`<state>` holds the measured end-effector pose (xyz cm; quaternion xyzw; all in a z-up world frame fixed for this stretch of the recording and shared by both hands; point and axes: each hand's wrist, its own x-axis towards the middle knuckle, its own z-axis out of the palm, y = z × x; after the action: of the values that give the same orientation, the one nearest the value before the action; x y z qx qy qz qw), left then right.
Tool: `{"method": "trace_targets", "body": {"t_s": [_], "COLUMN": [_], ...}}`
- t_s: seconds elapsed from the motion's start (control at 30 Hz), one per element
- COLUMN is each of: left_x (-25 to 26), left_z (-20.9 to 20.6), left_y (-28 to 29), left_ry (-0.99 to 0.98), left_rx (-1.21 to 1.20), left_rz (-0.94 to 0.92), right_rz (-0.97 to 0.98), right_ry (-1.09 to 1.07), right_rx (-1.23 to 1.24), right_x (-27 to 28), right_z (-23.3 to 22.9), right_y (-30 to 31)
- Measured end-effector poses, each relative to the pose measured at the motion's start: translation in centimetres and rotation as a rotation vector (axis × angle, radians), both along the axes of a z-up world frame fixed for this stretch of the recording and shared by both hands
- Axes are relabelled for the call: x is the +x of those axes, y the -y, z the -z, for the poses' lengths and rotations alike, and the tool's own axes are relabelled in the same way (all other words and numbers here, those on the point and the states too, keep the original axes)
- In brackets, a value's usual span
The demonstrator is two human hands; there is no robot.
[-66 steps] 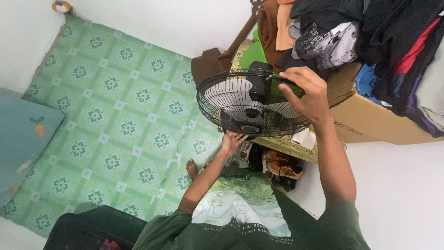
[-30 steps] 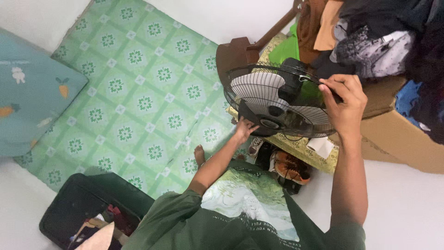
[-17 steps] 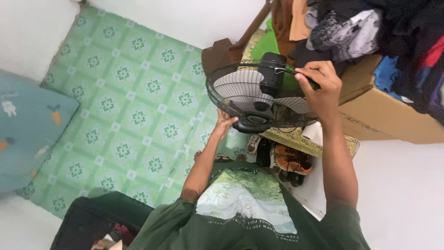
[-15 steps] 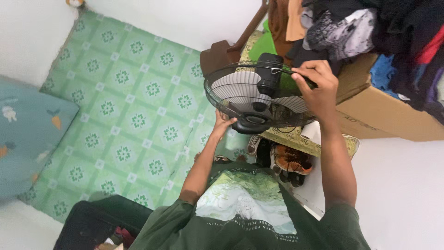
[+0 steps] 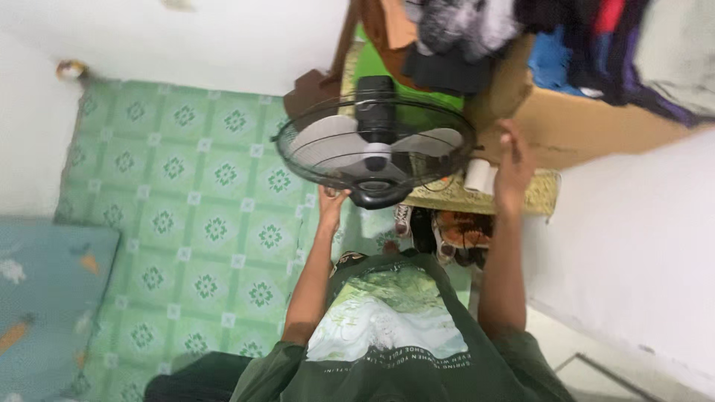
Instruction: The person assembles an electric fan by attaching the front cage, inserting the fan blades, securing the blade nut, and attaching the rear cage. The person handles the fan motor, blades, and cages by hand.
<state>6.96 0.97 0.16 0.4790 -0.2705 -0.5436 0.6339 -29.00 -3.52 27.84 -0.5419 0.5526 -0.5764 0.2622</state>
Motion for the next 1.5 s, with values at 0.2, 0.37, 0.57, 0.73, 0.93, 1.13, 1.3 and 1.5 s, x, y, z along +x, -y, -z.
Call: {"method": "trace_targets", "body": {"t_s": [0.2, 0.37, 0.57, 0.73, 0.93, 1.13, 1.3, 1.5], "left_x": [0.2, 0.1, 0.0, -0.2, -0.2, -0.6, -0.4, -0.5], "left_z": [-1.0, -1.8, -2.4, -2.9, -3.3, -3.4, -3.5, -3.4], "left_y": [-0.8, -0.6, -0.6, -0.5, -0.4, -0.3, 0.0, -0.1], "left_ry": [-0.040, -0.024, -0.035, -0.033, -0.025, -0.019, -0.006, -0.011], "left_rx": [-0.023, 0.033, 0.005, 0.035, 0.068, 0.078, 0.091, 0.094], "left_rz": [0.035, 0.040, 0.063, 0.044, 0.032, 0.020, 0.034, 0.042], "right_rz": [-0.047, 0.008, 0.079, 0.046, 0.076, 0.096, 0.191, 0.150], "right_ry": [0.319, 0.523, 0.503, 0.437, 0.341, 0.429, 0.452, 0.437], "right_rx": [0.220, 0.204, 0.272, 0.069, 0.032, 0.026, 0.106, 0.060], "right_x": [-0.3, 0.7, 0.7, 0.8, 0.9, 1.3, 2.0, 2.0], "right_z": [9.1, 13.7, 15.8, 15.8, 15.1, 13.4, 12.4, 11.5], "right_y": [-1.5, 0.4, 1.4, 1.8, 2.0, 1.8, 1.3, 1.1]}}
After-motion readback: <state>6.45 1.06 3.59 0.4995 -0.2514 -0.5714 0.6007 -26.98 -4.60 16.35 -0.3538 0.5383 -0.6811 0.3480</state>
